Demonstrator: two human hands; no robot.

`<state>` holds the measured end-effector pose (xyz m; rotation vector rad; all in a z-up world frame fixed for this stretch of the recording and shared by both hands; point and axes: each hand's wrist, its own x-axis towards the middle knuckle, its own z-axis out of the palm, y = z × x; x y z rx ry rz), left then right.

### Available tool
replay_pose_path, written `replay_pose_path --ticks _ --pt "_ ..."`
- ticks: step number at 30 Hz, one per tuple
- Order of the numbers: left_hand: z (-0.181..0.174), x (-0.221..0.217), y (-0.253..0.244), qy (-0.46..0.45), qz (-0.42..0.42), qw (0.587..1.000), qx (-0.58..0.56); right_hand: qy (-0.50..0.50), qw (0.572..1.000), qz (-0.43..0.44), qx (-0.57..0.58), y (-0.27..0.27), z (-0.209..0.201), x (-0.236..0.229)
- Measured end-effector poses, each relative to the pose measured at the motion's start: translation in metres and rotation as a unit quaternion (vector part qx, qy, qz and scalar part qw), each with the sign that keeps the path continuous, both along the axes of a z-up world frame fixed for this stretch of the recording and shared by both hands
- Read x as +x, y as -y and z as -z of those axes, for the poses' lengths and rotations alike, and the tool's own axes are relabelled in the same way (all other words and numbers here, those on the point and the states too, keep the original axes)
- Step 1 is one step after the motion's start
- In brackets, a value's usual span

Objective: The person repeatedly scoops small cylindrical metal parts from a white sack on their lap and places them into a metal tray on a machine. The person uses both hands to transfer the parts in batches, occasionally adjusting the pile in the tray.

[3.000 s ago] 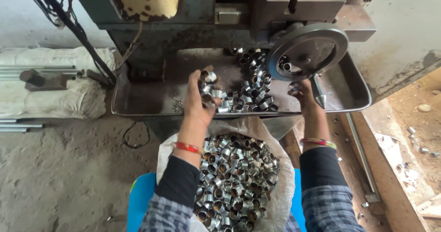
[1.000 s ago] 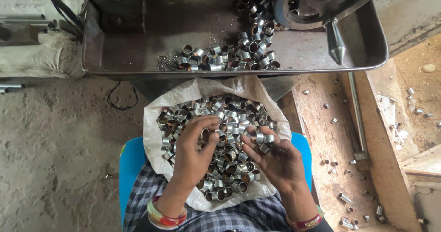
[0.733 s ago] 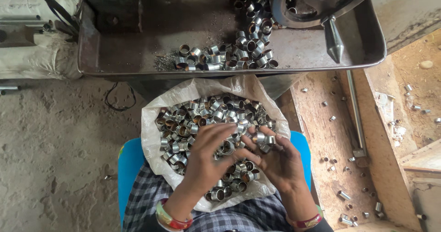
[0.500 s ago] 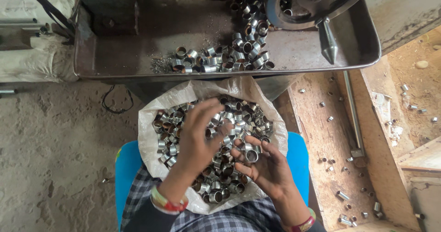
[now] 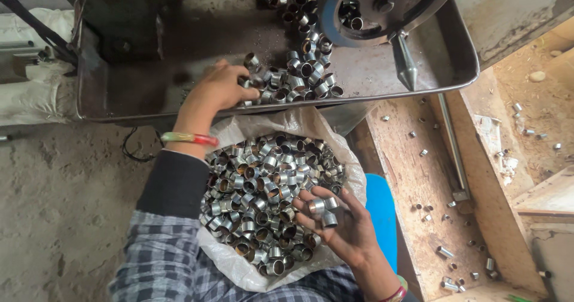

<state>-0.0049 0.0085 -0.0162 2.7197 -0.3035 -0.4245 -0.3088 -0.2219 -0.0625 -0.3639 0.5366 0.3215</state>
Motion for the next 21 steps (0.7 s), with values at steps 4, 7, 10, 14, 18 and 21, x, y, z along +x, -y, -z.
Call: replay_pose_path --ticks 4,7,10,14,18,21 --pt "0.015 0.01 -0.028 0.027 -0.099 0.985 -0.137 -0.006 1.0 -0.005 0.012 0.001 0.004 0.004" --pt "0.009 0.006 -0.043 -0.036 -0.203 0.854 -0.477 0.014 1.0 -0.019 0.01 -0.001 0.004 0.006" --pt "-0.009 -0.013 -0.04 -0.047 -0.235 0.751 -0.615 0.003 1.0 -0.012 -0.001 -0.002 -0.001 0.007" --pt "-0.018 -0.092 -0.016 -0.137 -0.136 0.713 -0.674 0.018 1.0 -0.023 -0.007 -0.005 -0.007 0.01" --pt "-0.019 -0.174 0.011 -0.146 0.006 0.778 -0.611 0.091 0.995 -0.048 0.018 -0.01 -0.009 0.012" --pt "-0.02 -0.213 0.026 -0.167 0.004 0.864 -0.474 0.104 0.993 -0.052 0.013 -0.016 -0.012 0.011"
